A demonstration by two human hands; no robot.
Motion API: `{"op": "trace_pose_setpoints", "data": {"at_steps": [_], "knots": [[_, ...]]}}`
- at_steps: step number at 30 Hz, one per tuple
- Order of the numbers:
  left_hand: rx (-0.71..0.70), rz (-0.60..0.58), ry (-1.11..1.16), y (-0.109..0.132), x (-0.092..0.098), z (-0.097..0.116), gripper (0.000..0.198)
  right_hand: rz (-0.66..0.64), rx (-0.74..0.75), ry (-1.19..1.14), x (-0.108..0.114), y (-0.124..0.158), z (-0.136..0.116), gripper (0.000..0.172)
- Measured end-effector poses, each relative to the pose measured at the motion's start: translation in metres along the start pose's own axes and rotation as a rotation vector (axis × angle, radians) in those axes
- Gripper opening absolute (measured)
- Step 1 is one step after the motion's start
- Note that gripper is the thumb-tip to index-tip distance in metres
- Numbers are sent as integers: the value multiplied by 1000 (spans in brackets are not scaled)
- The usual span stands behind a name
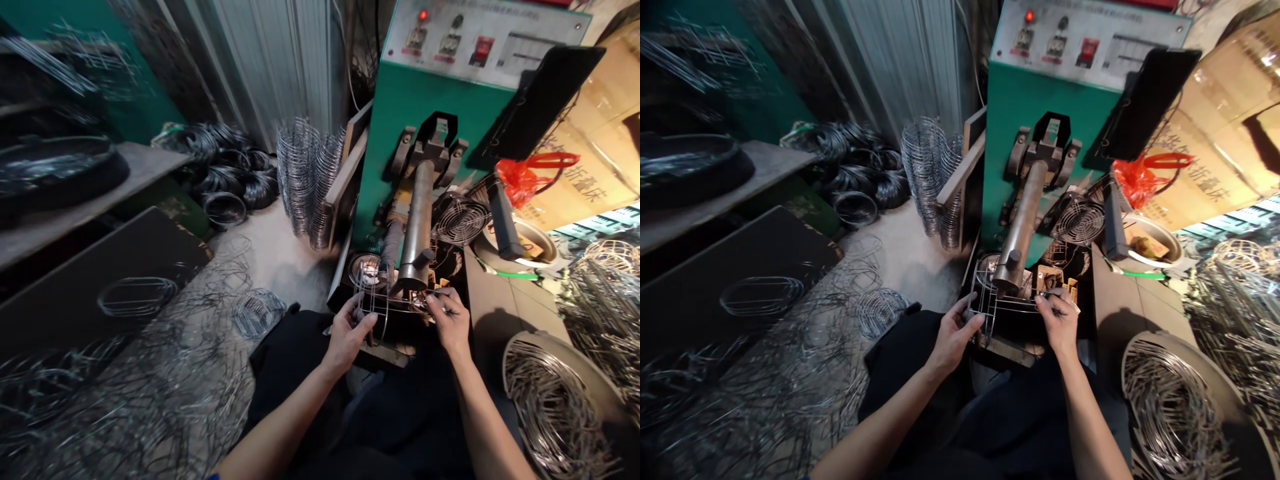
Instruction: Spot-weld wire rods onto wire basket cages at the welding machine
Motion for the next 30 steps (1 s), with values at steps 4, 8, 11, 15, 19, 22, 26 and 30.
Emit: {"op": "trace_pose_setpoints", "data": {"at_steps": [4,8,11,15,19,22,26,30], "knots": [[-3,-29,-9,-3,-3,-2,72,14,-7,23,2,-2,0,47],[-21,-39,0,-7,-6,-2,67,23,-2,33,3,-3,3,48],[-19,-45,-2,-9,-8,-1,66,21,-15,31,2,-3,7,49],[-8,-57,-5,-10,-9,1,68,27,-24,28,1,-3,11,46],[-18,-49,-26,-10,-8,4,65,4,-43,6,0,-3,13,48],[4,-29,14,1,-11,5,68,77,-76,-82,12,10,25,33],[142,38,214,58,-4,-7,63,24,-153,34,28,48,57,47],[449,-82,62,135,39,-11,45,-253,-148,258,33,83,70,44]]}}
Point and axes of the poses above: each hand's wrist, its own y-axis away from the middle knuckle, its own x-axis out of the back of the hand, z = x × y, the point moved 7 cm from there along -y, towards the middle knuckle, and after that the axes turned 15 degrees about y, right-handed, at the moved point
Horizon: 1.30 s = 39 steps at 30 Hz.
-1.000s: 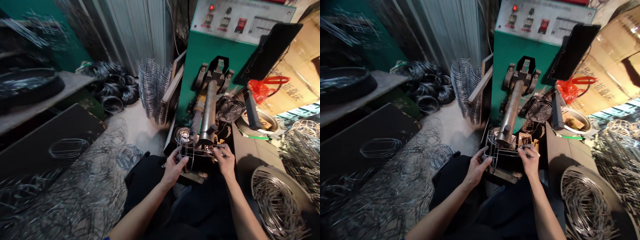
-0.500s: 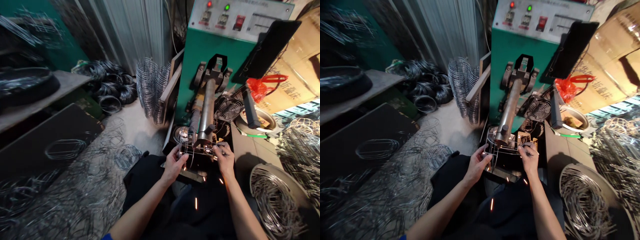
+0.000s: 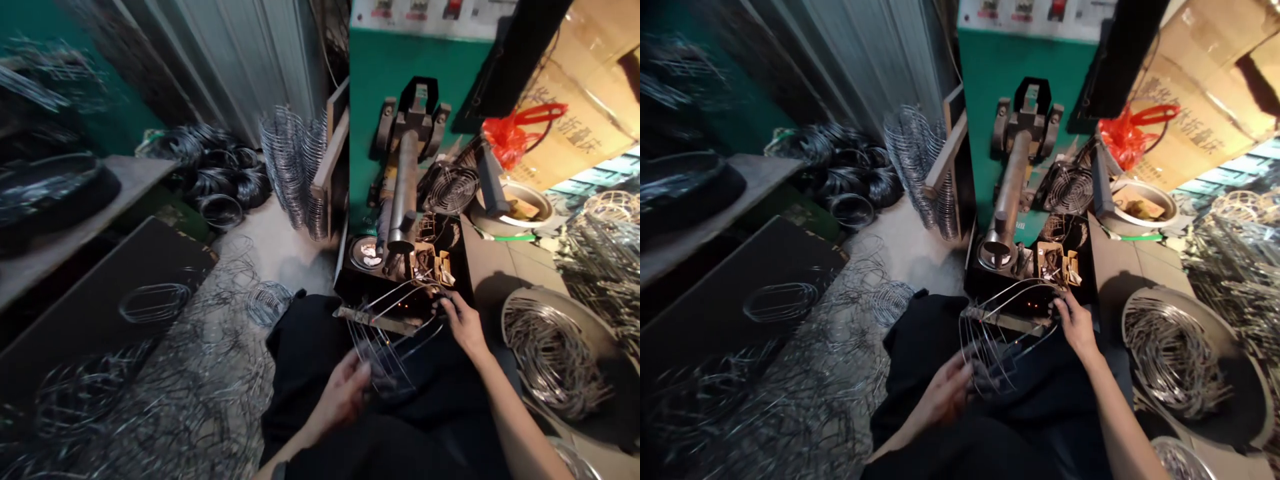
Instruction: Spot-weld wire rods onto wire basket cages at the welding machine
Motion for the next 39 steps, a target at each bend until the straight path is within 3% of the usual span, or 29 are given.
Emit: {"op": "trace_pose_setpoints", "data": {"at_steps": [2,4,5,7,9,11,16,19,23,39], "knots": [[114,-82,-430,19,24,8,34,-169,112,33,-10,7,-15,41],[-41,53,-786,9,44,45,28,-313,240,75,-24,7,-41,38],[-157,93,-886,-3,43,64,32,-347,288,100,-32,5,-55,38],[-340,34,-1017,-35,21,82,42,-341,323,130,-44,0,-79,34],[-435,-80,-1182,-66,-6,77,38,-313,307,102,-53,0,-92,29],[-517,-104,-1350,-85,-24,64,33,-299,271,32,-57,8,-91,29],[-610,-41,-1602,-94,-32,43,33,-170,121,-13,-50,36,-59,39],[-605,-34,-1678,-101,-33,45,28,-103,153,51,-51,36,-58,39],[-632,-58,-1684,-111,-45,59,24,-109,197,117,-53,16,-69,37],[-886,-142,-1462,-107,-75,122,19,-40,302,188,-13,-32,-124,30]]}}
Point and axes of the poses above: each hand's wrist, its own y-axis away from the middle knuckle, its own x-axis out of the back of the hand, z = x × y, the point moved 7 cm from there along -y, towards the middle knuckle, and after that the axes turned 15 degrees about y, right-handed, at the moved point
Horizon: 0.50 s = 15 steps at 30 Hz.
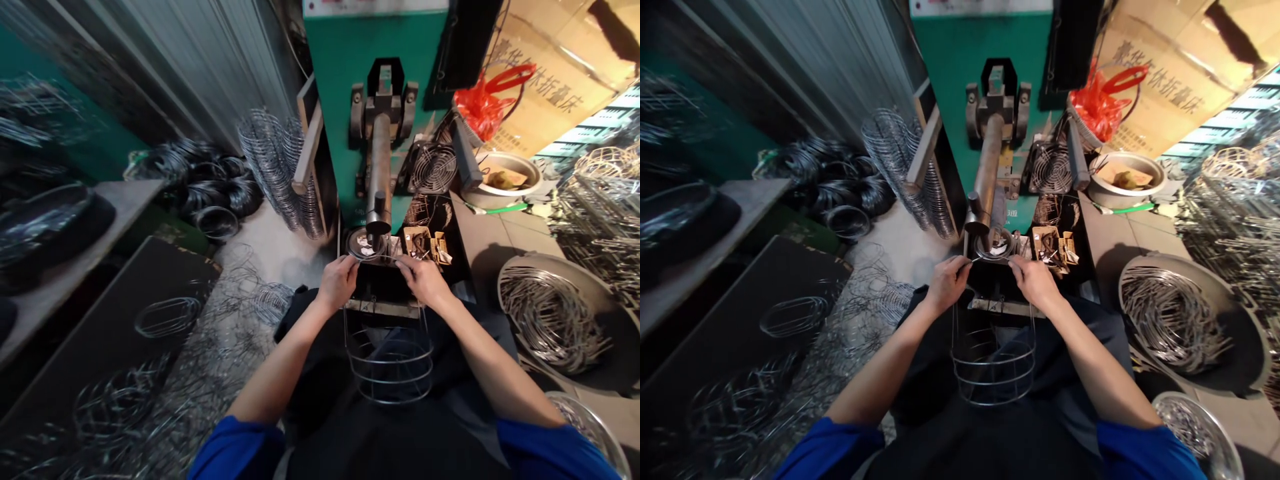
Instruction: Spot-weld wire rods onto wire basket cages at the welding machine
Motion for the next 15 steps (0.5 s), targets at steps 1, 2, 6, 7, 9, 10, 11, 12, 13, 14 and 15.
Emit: {"op": "trace_pose_setpoints", "data": {"at_steps": [1,2,6,7,9,10,11,12,13,14,15], "knots": [[-1,4,1,-1,2,2,19,2,5,0,2,-2,-1,30],[-1,5,2,-2,4,3,20,1,9,-2,4,-3,-3,30],[-3,8,12,-2,9,10,20,-6,27,-26,13,-5,-8,31],[-6,10,16,-2,10,11,20,-4,27,-28,15,-5,-8,31],[-16,17,21,-1,12,14,20,5,15,-19,18,-4,-9,31],[-22,20,20,-1,12,15,20,9,12,-14,19,-5,-9,32],[-26,21,17,-1,13,15,20,13,11,-11,20,-5,-9,32],[-29,22,12,-2,13,16,20,16,12,-12,21,-6,-9,32],[-31,23,5,-3,13,16,20,18,15,-14,21,-7,-10,32],[-30,24,-3,-4,13,15,20,16,17,-16,20,-8,-10,32],[-30,27,-10,-5,14,15,20,13,17,-18,20,-9,-10,32]]}}
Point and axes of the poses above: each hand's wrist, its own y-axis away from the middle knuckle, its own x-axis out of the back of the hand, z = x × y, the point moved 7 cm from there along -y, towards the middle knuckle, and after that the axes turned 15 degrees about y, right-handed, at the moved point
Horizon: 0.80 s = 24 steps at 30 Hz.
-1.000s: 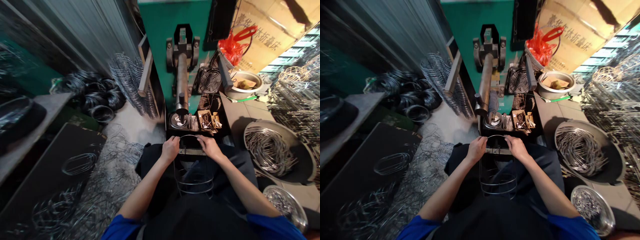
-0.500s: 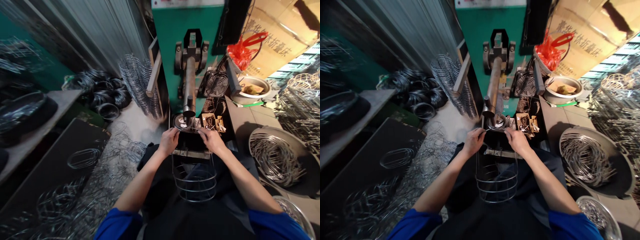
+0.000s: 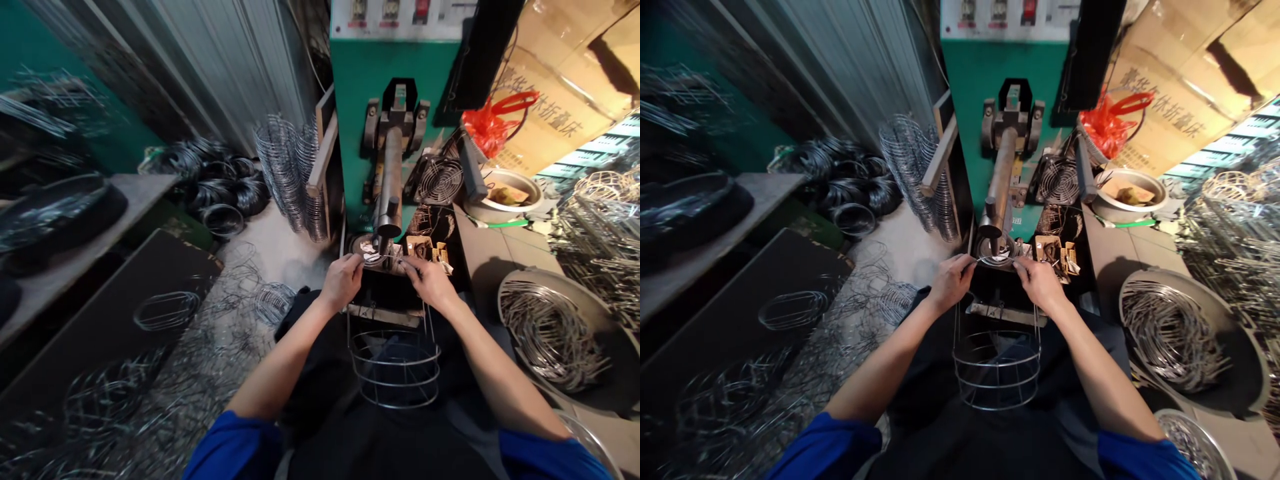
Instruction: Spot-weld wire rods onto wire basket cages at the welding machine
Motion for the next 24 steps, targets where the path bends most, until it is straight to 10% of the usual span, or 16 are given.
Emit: {"op": "trace_pose_setpoints", "data": {"at_steps": [24], "knots": [[-17,-1,2,-4,-2,-2,20,-65,13,-13,3,-8,-4,31]]}}
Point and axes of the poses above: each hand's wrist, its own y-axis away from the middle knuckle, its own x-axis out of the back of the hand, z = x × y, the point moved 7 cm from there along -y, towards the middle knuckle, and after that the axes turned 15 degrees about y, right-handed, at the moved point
